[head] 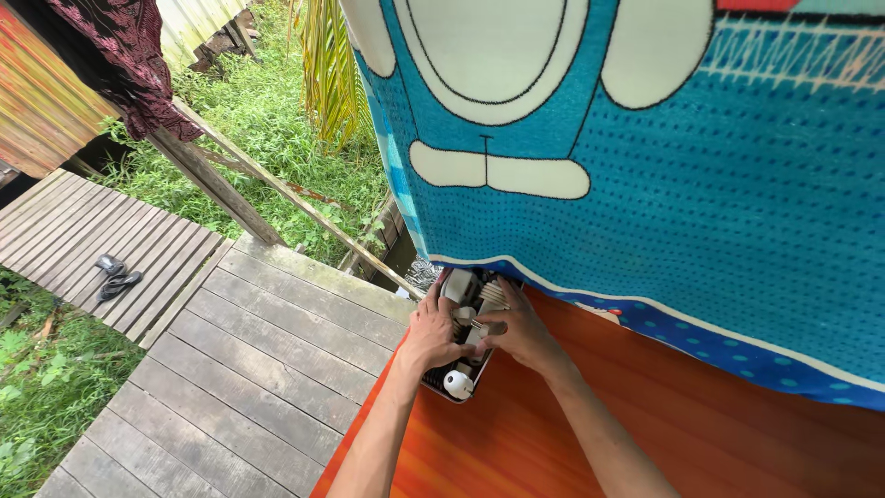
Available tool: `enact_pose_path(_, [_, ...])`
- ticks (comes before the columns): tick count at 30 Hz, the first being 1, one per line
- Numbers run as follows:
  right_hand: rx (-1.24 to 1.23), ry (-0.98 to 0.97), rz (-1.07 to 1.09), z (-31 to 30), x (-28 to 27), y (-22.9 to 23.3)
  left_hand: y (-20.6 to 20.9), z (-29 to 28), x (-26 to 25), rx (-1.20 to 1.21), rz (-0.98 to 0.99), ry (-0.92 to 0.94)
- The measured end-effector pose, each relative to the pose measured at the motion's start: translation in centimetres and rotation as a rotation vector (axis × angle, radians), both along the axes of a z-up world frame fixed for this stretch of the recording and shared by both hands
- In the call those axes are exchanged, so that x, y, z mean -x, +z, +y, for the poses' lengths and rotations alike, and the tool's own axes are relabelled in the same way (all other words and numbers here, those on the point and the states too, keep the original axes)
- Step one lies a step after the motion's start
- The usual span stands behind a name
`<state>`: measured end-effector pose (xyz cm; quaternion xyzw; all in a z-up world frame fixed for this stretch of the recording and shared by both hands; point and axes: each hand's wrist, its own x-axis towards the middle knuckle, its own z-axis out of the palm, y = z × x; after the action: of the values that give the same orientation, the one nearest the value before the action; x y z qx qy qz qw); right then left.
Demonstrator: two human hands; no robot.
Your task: The person untangles several power strips and extension cords by hand, moving them around a table and pulling individual cables through the mess.
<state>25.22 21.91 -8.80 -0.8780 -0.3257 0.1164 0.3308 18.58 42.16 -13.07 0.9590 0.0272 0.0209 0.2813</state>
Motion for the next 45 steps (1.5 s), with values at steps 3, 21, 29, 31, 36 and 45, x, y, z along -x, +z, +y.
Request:
enact_pose_path(3, [0.012, -0.03, 0.009, 0.2, 0.2, -0.7, 0.1, -0.2, 0.0, -0.044, 0.002, 0.007])
enact_pose_path(21, [-0.121, 0.025, -0.032, -2.9, -3.9, 0.6, 5.8, -4.4, 0.2, 0.051, 0.027, 0.223])
enact_pose_path(29, [-0.122, 0.003, -0.107, -2.9, -3.8, -0.6, 4.9, -4.9, -0.3, 0.056, 0.008, 0.243])
enact_pose_path(31, [-0.089, -0.014, -0.064, -2.8, -3.2, -0.9, 5.1, -5.0, -0.3, 0.054, 0.069, 0.257])
enact_pose_path(36, [-0.189, -0.347, 0.117, -1.8, -0.3, 0.1, 6.5, -5.4, 1.5, 0.062, -0.018, 0.213])
enact_pose_path(45, [-0.378, -0.252, -0.07, -1.6, -4.3, 2.3, 9.5, -5.4, 1.1, 0.389, -0.351, 0.298])
